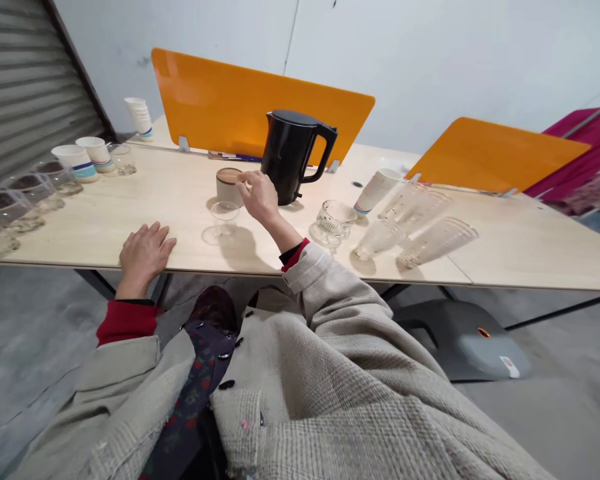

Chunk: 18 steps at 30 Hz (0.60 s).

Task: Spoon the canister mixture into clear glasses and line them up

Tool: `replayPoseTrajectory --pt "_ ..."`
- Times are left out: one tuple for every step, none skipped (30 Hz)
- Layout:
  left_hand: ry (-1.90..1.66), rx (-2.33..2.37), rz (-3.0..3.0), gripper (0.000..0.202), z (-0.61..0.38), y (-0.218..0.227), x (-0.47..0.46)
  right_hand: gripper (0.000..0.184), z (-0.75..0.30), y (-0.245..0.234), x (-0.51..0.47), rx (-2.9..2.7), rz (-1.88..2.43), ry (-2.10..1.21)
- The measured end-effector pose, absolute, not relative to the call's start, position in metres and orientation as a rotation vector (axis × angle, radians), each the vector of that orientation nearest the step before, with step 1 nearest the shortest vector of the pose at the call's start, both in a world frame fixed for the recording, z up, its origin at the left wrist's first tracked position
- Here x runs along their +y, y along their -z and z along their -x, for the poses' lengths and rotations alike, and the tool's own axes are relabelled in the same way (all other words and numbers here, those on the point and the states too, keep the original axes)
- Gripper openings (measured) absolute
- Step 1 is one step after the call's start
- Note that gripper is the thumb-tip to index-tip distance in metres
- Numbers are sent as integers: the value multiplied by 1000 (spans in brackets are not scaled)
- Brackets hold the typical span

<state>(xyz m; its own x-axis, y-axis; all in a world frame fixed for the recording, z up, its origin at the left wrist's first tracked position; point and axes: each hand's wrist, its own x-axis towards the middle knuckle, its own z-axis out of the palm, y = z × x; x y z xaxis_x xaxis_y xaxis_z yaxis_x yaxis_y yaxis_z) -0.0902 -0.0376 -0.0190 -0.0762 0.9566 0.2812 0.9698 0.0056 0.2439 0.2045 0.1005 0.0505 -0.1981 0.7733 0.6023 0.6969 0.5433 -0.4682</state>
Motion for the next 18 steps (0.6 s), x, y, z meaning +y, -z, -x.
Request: replayPoseTrajectory --pt "598 -2205 2109 52 90 20 -38 36 -208 -45 106 -1900 1211 -152" --pt "611 -2206 2104 51 90 21 -37 40 -210 -40 113 -1859 1230 -196" --pt "626 -2202 2101 51 89 22 -37 45 -213 -34 120 -1821 1249 -245" --pt "647 -2192 2102 51 87 24 -35 50 -214 -29 127 -1786 1267 -292" --pt "677 -2174 2114 53 85 26 -33 55 -215 -25 134 -1760 1284 -336" --pt "719 -2145 2143 56 81 28 -29 60 -216 -21 142 -1744 1296 -376" --pt "775 -2106 2191 60 77 29 -25 64 -216 -19 148 -1737 1304 -409" --pt "841 -2055 2261 65 72 31 -20 69 -215 -19 154 -1739 1310 -434" --pt "918 -1996 2347 70 66 31 -14 72 -213 -19 159 -1745 1315 -450" --pt "1004 -1959 2424 75 59 31 -8 75 -210 -20 163 -1754 1323 -460" --pt "1094 -1949 2492 80 52 31 -2 79 -207 -22 167 -1765 1335 -465" --pt "1187 -1941 2557 88 45 29 4 82 -202 -25 170 -1779 1354 -463" --pt "1292 -1937 2605 96 38 28 9 85 -197 -28 172 -1796 1375 -456" --pt "1402 -1929 2644 103 31 26 13 88 -192 -30 173 -1816 1392 -447" --pt "1520 -1928 2660 109 25 25 17 90 -187 -33 175 -1840 1404 -440" --pt "1622 -1935 2665 114 20 24 20 92 -182 -35 176 -1864 1410 -434" --pt "1697 -1945 2674 117 15 24 23 94 -177 -37 176 -1887 1410 -430" --pt "1745 -1959 2681 118 11 24 25 95 -173 -39 177 -1907 1408 -427"
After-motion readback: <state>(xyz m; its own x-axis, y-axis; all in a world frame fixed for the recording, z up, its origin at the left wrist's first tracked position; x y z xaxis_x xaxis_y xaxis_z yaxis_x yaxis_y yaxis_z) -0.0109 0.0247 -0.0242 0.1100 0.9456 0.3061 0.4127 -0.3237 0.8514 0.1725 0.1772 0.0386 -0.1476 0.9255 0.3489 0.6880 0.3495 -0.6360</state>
